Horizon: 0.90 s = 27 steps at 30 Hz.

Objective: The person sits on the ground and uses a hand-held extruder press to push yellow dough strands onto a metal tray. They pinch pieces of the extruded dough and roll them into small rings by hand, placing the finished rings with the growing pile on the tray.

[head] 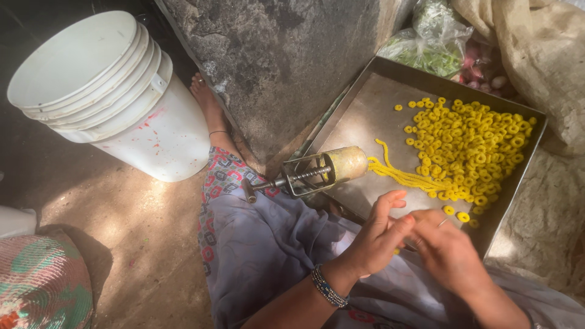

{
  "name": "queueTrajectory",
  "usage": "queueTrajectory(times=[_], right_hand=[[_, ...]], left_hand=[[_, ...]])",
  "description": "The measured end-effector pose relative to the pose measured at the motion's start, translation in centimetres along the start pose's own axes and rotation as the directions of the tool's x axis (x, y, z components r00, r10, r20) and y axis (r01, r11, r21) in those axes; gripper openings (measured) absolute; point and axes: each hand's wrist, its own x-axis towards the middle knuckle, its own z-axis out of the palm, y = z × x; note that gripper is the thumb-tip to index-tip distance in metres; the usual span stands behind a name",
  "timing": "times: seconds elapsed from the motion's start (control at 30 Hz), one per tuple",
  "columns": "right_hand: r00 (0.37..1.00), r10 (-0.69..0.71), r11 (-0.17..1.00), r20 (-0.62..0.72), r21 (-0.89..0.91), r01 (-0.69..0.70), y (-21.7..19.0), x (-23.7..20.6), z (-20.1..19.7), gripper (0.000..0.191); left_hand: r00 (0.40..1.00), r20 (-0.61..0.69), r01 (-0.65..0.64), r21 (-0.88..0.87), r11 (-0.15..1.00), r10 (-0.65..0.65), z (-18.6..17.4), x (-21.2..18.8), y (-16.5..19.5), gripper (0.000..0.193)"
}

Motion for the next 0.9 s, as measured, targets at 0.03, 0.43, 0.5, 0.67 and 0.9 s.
queueTrajectory(times=[0.03,0.43,0.5,0.67,0.9], right_hand=[[0.999,0.005,0.999,-0.035,-0.038,-0.006,0.5,-0.2,0.0,0.027],[0.934,0.356,0.873,-0.019,0.365,-0.325,2.9,-0.9,0.7,0.018],[0.982,0.134,0.991,-0.132,0.002,-0.135,1.6,-0.4,0.3,0.021],[0.970,-0.176,0.968,-0.169,-0.211,0.139,-1.1,0.3,-0.2,0.025],[0.973,-0.109,0.967,-0.202,-0.249,0.056,-0.4,0.4,-0.3,0.024]], left_hand=[[0.999,-0.012,-0.033,-0.004,0.999,0.033,0.0,0.0,-0.1,0.051],[0.952,-0.128,-0.209,0.395,0.894,0.279,-0.4,-0.3,3.6,0.014],[0.977,-0.107,-0.143,0.322,0.936,0.186,-0.5,-0.3,4.3,0.016],[0.983,-0.008,-0.165,0.377,0.912,0.181,-0.5,-0.8,5.3,0.024],[0.946,-0.026,-0.264,0.516,0.815,0.323,-1.1,-0.3,3.3,0.022]])
